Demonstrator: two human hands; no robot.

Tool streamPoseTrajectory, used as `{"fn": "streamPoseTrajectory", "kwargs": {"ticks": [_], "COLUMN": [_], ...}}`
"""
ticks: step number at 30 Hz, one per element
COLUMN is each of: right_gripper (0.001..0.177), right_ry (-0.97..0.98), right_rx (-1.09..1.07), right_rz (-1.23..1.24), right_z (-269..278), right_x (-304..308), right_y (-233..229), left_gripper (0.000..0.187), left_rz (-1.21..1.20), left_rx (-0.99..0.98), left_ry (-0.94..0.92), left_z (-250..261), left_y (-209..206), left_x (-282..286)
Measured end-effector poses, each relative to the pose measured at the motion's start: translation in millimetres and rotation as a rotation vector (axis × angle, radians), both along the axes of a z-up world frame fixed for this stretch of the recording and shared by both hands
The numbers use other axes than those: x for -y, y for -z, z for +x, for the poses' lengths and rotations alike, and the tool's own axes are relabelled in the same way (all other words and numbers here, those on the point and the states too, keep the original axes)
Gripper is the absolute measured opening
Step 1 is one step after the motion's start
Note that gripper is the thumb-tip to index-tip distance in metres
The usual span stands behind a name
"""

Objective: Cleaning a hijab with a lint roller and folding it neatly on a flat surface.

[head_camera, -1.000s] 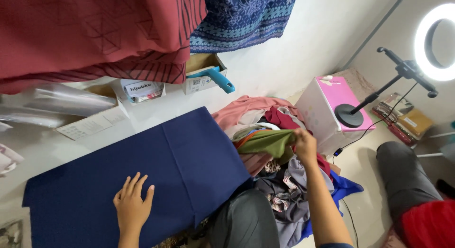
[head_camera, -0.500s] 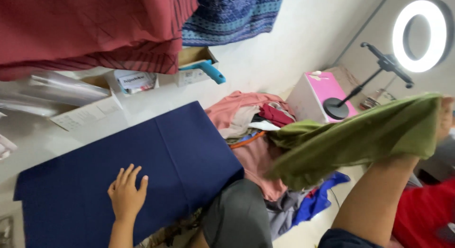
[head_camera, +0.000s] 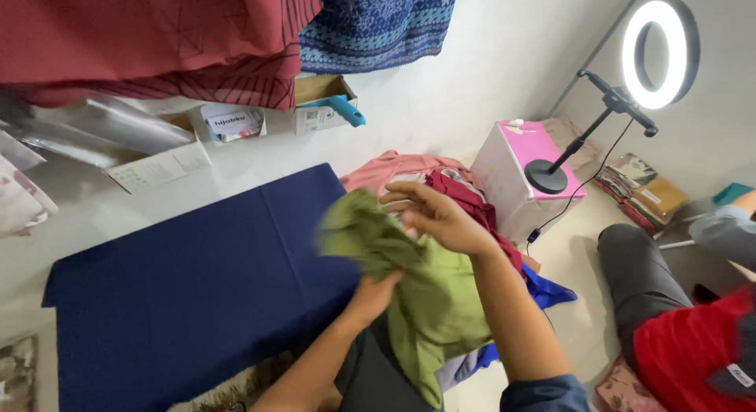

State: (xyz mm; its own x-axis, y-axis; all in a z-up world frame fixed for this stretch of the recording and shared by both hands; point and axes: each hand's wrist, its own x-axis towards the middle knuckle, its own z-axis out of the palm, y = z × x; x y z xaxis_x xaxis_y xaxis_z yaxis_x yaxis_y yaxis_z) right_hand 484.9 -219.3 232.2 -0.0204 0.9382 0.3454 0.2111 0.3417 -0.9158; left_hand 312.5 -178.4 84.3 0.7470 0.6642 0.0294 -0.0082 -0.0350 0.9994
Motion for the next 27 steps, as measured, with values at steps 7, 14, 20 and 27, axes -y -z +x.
{"fn": "streamPoseTrajectory", "kwargs": {"ticks": [7,14,20,27], "right_gripper": [0.121,0.065,0.04,0.067], "right_ry": [-0.131,0.439,0.257,-0.352], "right_rx": [0.578,0.935,0.793,-0.156], "right_rz": [-0.317,-0.217,-0.33,-0.136], "right_z": [15,62,0,-136], "right_x": [2,-30,27,62], "right_y": [128,235,127,69], "left_gripper": [0.07,0.056,0.038,0.027], "left_rz": [-0.812,-0.434,-0.329,-0.235], "left_rx": [0.179,0.129,0.185,0.427], "left_ry": [-0.573,-0.686,-0.9,-0.784], "left_z": [-102,-160,-267,-296], "left_y": [-67,-110,-60,-120], "left_x": [-38,-35,-149,-188]}}
